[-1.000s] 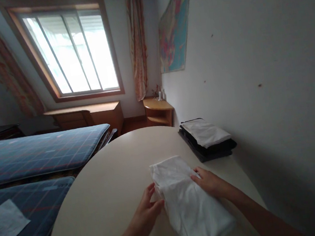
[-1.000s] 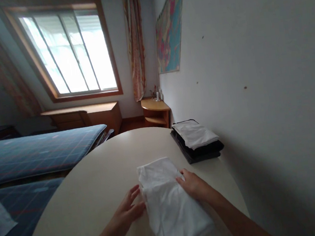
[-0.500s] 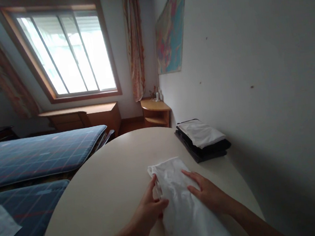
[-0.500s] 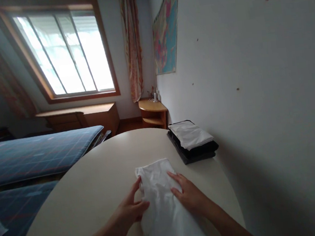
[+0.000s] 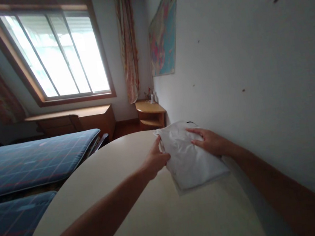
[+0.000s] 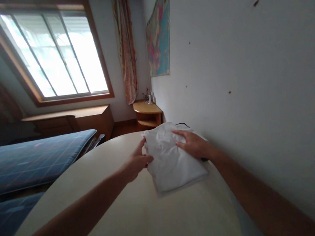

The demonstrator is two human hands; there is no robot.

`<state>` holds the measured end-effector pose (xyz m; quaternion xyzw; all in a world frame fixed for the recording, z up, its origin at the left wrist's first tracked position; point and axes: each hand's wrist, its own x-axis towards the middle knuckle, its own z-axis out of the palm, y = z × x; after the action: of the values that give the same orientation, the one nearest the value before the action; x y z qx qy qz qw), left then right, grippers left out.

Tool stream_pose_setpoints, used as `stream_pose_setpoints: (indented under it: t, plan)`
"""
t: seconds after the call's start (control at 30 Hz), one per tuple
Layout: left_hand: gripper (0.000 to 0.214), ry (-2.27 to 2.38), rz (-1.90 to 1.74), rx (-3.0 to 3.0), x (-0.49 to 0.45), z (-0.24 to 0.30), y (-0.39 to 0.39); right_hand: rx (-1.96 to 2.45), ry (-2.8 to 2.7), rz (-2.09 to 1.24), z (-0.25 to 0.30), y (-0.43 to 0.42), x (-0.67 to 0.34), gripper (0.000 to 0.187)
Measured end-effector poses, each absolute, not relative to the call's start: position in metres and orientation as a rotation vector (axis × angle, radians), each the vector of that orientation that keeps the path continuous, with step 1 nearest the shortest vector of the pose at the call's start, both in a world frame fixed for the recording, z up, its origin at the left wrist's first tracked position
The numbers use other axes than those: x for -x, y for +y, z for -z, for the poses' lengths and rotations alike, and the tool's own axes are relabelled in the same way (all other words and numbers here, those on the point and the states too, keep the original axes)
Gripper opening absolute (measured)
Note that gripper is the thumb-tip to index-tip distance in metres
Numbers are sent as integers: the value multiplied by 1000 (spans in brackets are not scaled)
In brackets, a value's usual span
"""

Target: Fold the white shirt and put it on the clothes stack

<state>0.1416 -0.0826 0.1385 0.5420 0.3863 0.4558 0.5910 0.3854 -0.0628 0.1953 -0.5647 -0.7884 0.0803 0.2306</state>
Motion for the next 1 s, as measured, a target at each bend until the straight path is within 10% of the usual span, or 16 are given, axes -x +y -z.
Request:
stream_pose_setpoints:
  t: [0.37, 0.77, 1.0]
  plan:
    - [85, 697, -1167, -1306, -221, -189, 8, 1703, -2137, -137, -279, 18, -453, 59]
    - [100, 713, -1027, -1203, -271, -102, 43, 1975, -2270, 145, -183, 68, -506, 42]
    - [102, 718, -1065, -1305, -271, -92, 47, 1969, -2163, 402, -177, 69, -444, 66]
